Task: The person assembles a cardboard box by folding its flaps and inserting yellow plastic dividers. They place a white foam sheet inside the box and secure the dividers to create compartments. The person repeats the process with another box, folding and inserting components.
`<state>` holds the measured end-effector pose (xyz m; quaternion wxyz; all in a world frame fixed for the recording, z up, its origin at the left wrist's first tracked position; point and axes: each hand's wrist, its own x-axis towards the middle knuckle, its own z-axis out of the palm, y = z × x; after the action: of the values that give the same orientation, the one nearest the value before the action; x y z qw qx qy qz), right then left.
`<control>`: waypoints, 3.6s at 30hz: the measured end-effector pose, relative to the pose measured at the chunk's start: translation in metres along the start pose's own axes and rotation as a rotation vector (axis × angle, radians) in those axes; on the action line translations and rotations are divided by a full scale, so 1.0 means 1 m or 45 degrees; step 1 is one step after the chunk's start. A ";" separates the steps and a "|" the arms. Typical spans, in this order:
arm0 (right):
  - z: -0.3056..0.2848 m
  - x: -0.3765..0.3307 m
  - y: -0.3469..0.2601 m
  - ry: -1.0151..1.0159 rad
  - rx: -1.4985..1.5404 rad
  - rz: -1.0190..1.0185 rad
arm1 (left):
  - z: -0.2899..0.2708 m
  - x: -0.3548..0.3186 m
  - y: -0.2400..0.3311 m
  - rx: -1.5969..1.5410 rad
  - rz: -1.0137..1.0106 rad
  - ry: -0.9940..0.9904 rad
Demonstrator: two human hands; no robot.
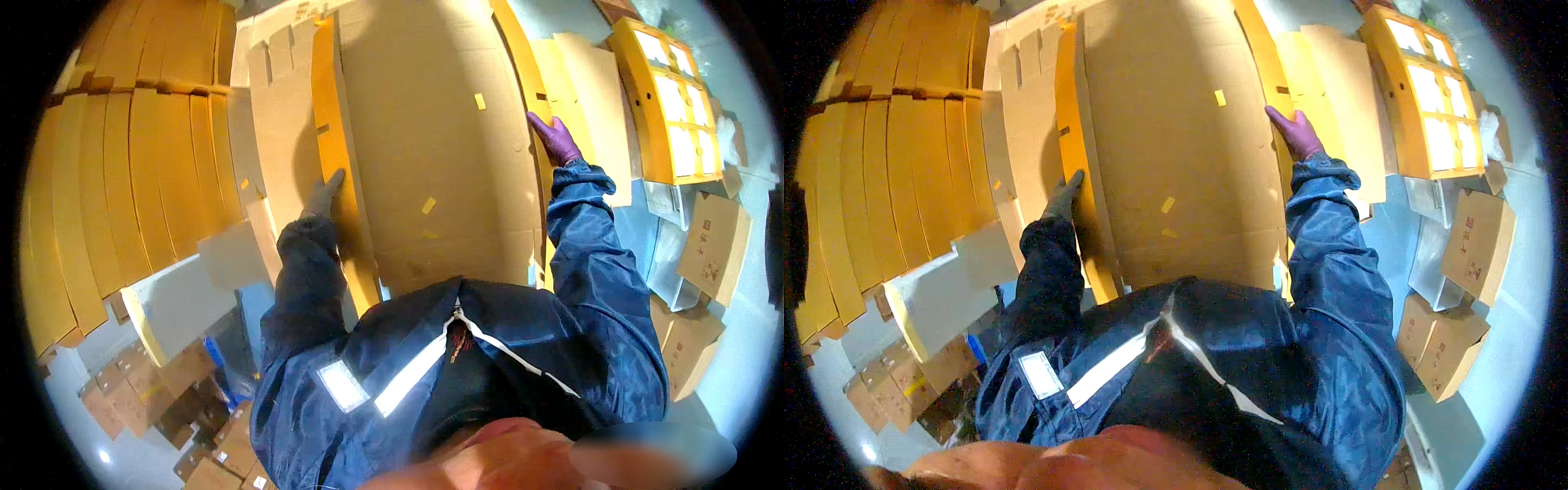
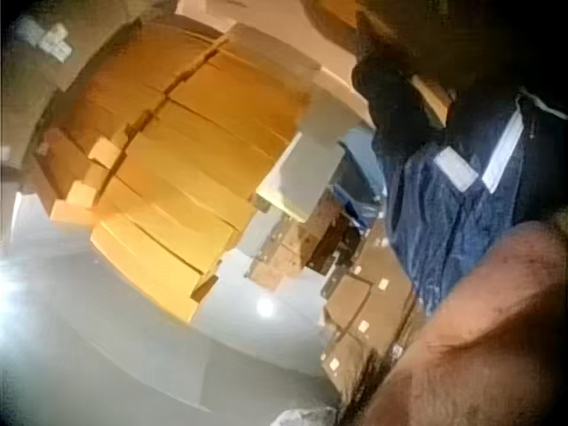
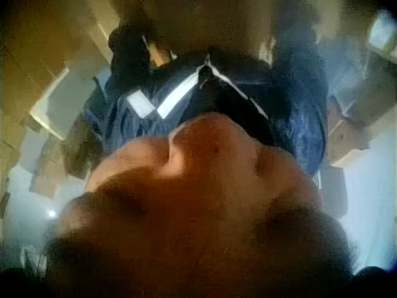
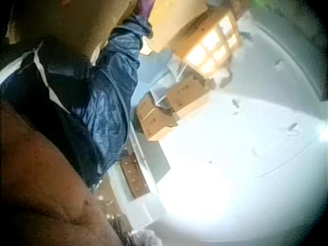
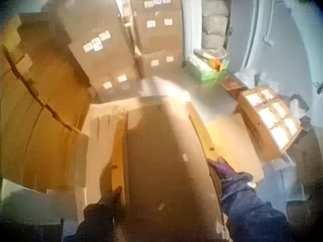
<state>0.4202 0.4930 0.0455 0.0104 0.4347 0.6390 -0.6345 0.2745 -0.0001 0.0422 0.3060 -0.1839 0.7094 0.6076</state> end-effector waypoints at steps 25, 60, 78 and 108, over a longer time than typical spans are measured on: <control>-0.066 -0.142 -0.239 -0.005 0.019 -1.098 | 0.026 -0.119 0.228 -0.207 1.378 0.144; -0.030 -0.111 0.041 -0.578 -1.247 -1.152 | -0.073 -0.098 -0.062 1.325 0.998 -0.332; 0.051 -0.090 -0.026 -0.946 -1.819 -1.477 | 0.029 -0.066 0.005 2.663 0.889 -0.707; 0.125 -0.111 0.022 -0.465 -1.465 -1.277 | 0.163 -0.076 -0.026 1.591 1.230 -0.375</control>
<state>0.4350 0.3260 0.0662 0.0512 -0.0907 0.9754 -0.1942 0.3823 0.1457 0.0603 0.1463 0.4307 0.8718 0.1815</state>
